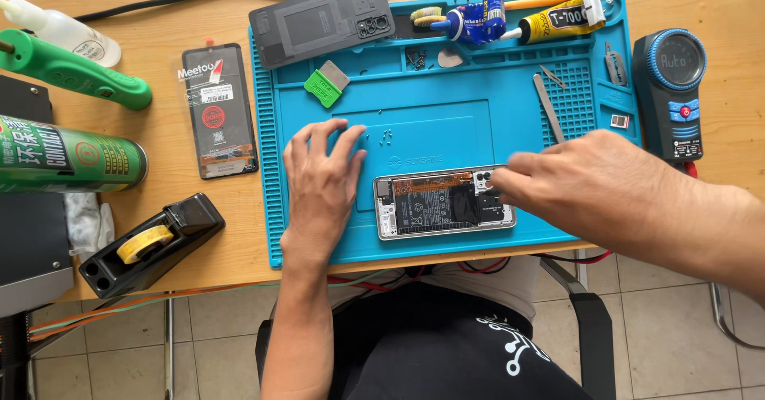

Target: The person uses a screwdriver to remove screws from a disassembled smartphone on a blue mat, then connects a charging cable to the phone and checks the screen. The person then uses a spray can and a cloth to clean the back cover of the phone.

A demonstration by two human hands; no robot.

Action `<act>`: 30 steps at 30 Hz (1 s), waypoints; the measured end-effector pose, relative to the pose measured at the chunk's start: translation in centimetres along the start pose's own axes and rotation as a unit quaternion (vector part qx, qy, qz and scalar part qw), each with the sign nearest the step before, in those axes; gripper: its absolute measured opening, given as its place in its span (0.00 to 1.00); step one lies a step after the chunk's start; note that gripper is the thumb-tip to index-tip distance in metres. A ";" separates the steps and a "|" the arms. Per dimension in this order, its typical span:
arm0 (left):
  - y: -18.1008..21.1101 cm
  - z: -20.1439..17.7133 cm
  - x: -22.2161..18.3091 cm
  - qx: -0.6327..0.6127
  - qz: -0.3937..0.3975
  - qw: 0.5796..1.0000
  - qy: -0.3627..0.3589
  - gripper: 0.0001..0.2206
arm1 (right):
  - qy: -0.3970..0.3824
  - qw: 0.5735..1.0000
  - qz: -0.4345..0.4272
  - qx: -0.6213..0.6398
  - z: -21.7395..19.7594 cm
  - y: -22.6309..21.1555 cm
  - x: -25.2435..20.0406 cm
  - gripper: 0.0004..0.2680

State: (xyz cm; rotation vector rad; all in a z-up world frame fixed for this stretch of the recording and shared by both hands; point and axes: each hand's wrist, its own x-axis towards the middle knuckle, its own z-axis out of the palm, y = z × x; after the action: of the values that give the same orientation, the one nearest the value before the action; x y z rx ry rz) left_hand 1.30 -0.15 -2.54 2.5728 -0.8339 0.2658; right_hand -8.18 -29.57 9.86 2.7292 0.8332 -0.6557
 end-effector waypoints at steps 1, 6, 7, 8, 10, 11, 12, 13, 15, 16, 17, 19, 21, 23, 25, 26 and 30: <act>0.1 -0.1 0.0 -0.001 -0.001 1.000 -0.001 0.14 | -0.001 1.000 0.000 0.001 0.3 -0.1 0.2 0.04; 0.2 0.2 0.0 0.026 0.035 0.999 -0.003 0.14 | 0.074 0.997 -0.030 -0.023 0.0 -0.2 0.0 0.16; 0.3 0.2 0.0 0.026 0.035 0.999 -0.003 0.14 | 0.074 0.997 -0.029 -0.023 0.2 -0.2 0.2 0.16; 0.3 0.3 -0.1 0.017 0.031 0.999 -0.006 0.14 | 0.088 0.995 -0.009 -0.046 0.5 -0.3 0.4 0.03; 0.3 0.1 -0.3 0.009 0.027 1.000 -0.011 0.15 | 0.102 0.992 0.011 -0.067 0.5 -0.3 0.6 0.19; 0.3 0.1 -0.3 0.007 0.027 1.000 -0.010 0.15 | 0.087 0.994 0.008 -0.058 0.1 -0.3 0.5 0.12; 0.3 0.0 -0.3 0.005 0.026 1.000 -0.010 0.16 | 0.073 0.996 0.006 -0.049 -0.2 -0.3 0.5 0.11; 0.3 0.1 -0.3 0.005 0.026 1.000 -0.010 0.16 | 0.073 0.996 0.005 -0.049 0.0 -0.1 0.4 0.11; 0.1 0.2 -0.5 -0.004 0.025 1.000 -0.011 0.17 | 0.016 1.000 0.000 0.001 0.3 0.2 0.4 0.05; 0.1 0.1 -0.5 -0.004 0.024 1.000 -0.011 0.17 | 0.016 1.000 -0.001 0.001 0.4 0.2 0.7 0.05; 0.2 0.1 -0.5 -0.008 0.025 1.000 -0.007 0.17 | 0.046 0.998 0.017 -0.028 0.5 0.2 0.8 0.11; 0.3 0.0 -0.5 -0.012 0.026 1.000 -0.004 0.17 | 0.076 0.995 0.035 -0.056 0.3 0.2 0.9 0.20; 0.3 -0.1 -0.5 -0.018 0.024 1.000 -0.009 0.16 | 0.039 0.999 -0.010 -0.027 -0.3 0.2 0.6 0.05; 0.2 0.0 -0.5 -0.019 0.025 0.999 -0.007 0.16 | 0.033 0.999 0.017 -0.023 0.0 0.2 1.0 0.09; 0.2 0.0 -0.5 -0.021 0.027 0.999 -0.006 0.16 | 0.027 0.999 0.043 -0.019 0.0 0.1 1.1 0.18; 0.3 0.0 -0.5 -0.020 0.028 0.999 -0.009 0.15 | 0.021 0.999 0.038 -0.012 -0.1 0.1 1.0 0.13; 0.2 0.0 -0.6 -0.031 0.030 0.999 0.000 0.14 | 0.030 0.999 0.018 0.002 0.7 0.4 0.9 0.13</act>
State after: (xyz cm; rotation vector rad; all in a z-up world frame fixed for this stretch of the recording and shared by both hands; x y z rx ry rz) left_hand 0.71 0.03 -2.69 2.4924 -0.9065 0.2545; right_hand -7.55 -29.69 8.87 2.7724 0.7952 -0.5713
